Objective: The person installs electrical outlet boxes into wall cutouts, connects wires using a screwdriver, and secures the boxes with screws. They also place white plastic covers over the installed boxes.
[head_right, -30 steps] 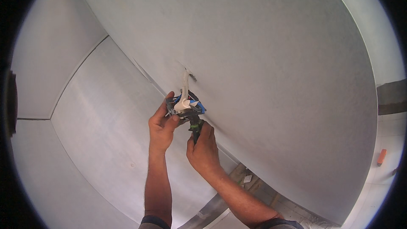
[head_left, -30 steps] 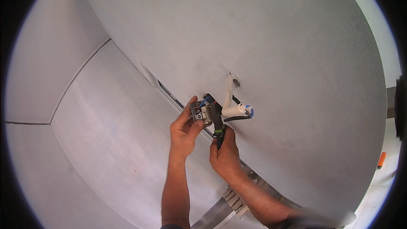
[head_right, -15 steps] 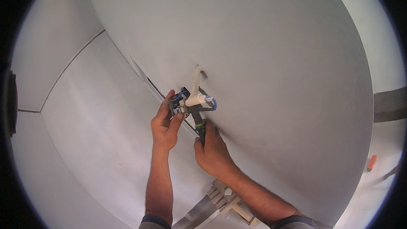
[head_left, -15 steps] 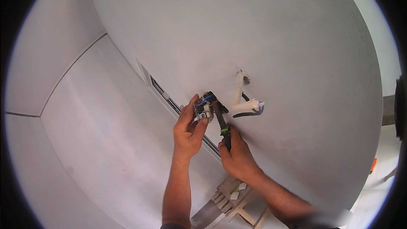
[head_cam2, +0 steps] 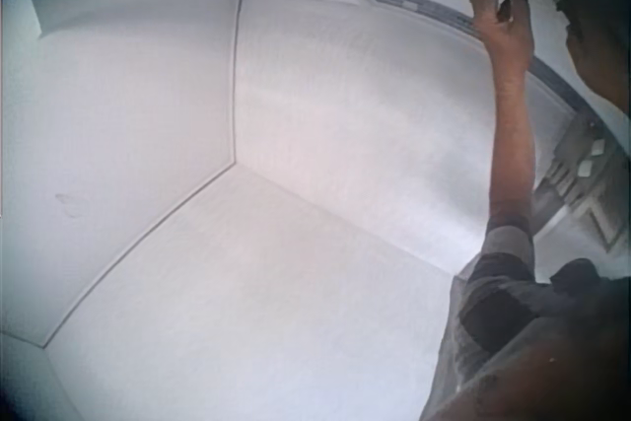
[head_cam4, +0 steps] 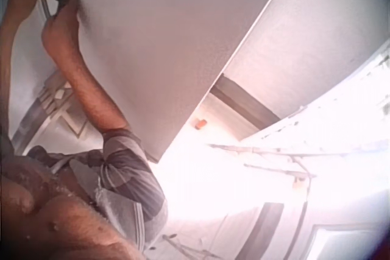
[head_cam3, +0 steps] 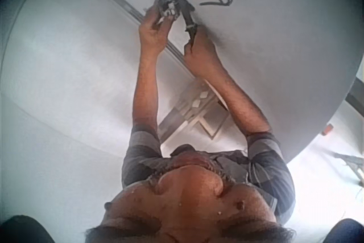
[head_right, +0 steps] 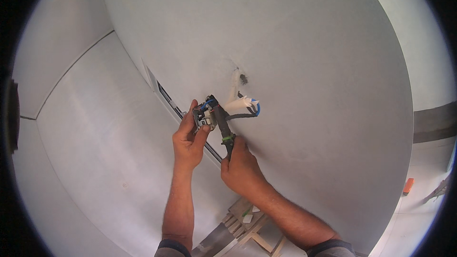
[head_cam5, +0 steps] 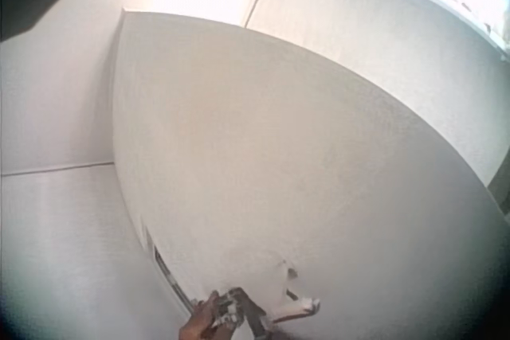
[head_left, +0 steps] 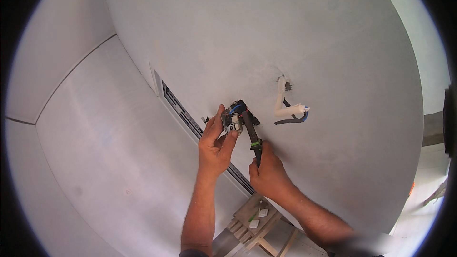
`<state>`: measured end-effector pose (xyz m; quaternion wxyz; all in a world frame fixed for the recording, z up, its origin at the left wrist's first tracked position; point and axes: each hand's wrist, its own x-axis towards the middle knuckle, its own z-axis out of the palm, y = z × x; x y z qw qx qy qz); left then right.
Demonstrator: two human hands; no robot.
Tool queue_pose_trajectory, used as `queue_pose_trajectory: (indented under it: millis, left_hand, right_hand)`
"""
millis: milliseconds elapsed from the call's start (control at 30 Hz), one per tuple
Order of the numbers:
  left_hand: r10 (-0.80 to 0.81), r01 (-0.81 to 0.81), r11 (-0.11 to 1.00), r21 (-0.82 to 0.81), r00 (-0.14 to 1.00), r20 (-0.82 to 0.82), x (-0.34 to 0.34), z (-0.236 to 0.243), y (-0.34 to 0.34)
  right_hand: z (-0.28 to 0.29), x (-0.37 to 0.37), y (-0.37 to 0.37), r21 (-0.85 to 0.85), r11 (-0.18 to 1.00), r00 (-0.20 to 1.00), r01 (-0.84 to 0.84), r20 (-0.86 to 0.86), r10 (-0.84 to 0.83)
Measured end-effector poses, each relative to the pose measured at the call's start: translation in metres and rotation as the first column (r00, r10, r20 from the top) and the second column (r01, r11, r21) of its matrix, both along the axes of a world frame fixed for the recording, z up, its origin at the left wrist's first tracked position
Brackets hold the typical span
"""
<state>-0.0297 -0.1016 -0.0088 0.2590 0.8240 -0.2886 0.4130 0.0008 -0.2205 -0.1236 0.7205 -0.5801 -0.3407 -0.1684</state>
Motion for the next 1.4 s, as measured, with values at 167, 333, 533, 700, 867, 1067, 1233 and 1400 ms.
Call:
queue_pose_trajectory:
  millis: [167,333,533,700,867,1067,1233,1400]
  left_hand:
    - [0.108,-0.108,0.994,0.005,0.991,0.085,0.002,-0.01,0.0]
    - [0.212,-0.232,0.968,0.095,0.96,0.183,0.003,-0.012,-0.002]
    - [0.041,-0.04,0.999,-0.017,0.995,0.094,0.014,-0.012,0.006]
    - [0.146,-0.172,0.981,0.086,0.959,0.244,0.028,-0.029,0.013]
    - [0.122,-0.132,0.991,0.032,0.97,0.209,0.035,-0.034,0.01]
    - [0.105,-0.098,0.994,-0.043,0.974,0.203,0.03,0.001,0.006]
    - [0.15,-0.144,0.988,-0.058,0.983,0.105,0.036,0.022,0.007]
    - [0.162,-0.147,0.974,-0.169,0.984,0.074,0.037,0.029,0.005]
  right_hand:
    - [0.002,-0.001,0.006,-0.048,0.998,0.999,0.031,0.006,-0.031]
    - [-0.001,0.006,0.011,-0.06,0.997,0.999,0.04,0.024,-0.038]
    - [0.0,0.011,-0.014,-0.066,0.989,0.988,-0.135,-0.089,0.129]
    - [-0.017,0.026,-0.022,-0.006,0.961,0.94,-0.277,-0.207,0.27]
    - [-0.036,0.023,-0.049,0.065,0.927,0.875,-0.369,-0.312,0.37]
    - [-0.057,0.005,-0.066,0.024,0.927,0.84,-0.373,-0.415,0.349]
    - [-0.067,0.002,-0.067,-0.008,0.925,0.834,-0.38,-0.434,0.339]
    - [-0.067,0.0,-0.069,0.002,0.924,0.846,-0.382,-0.403,0.35]
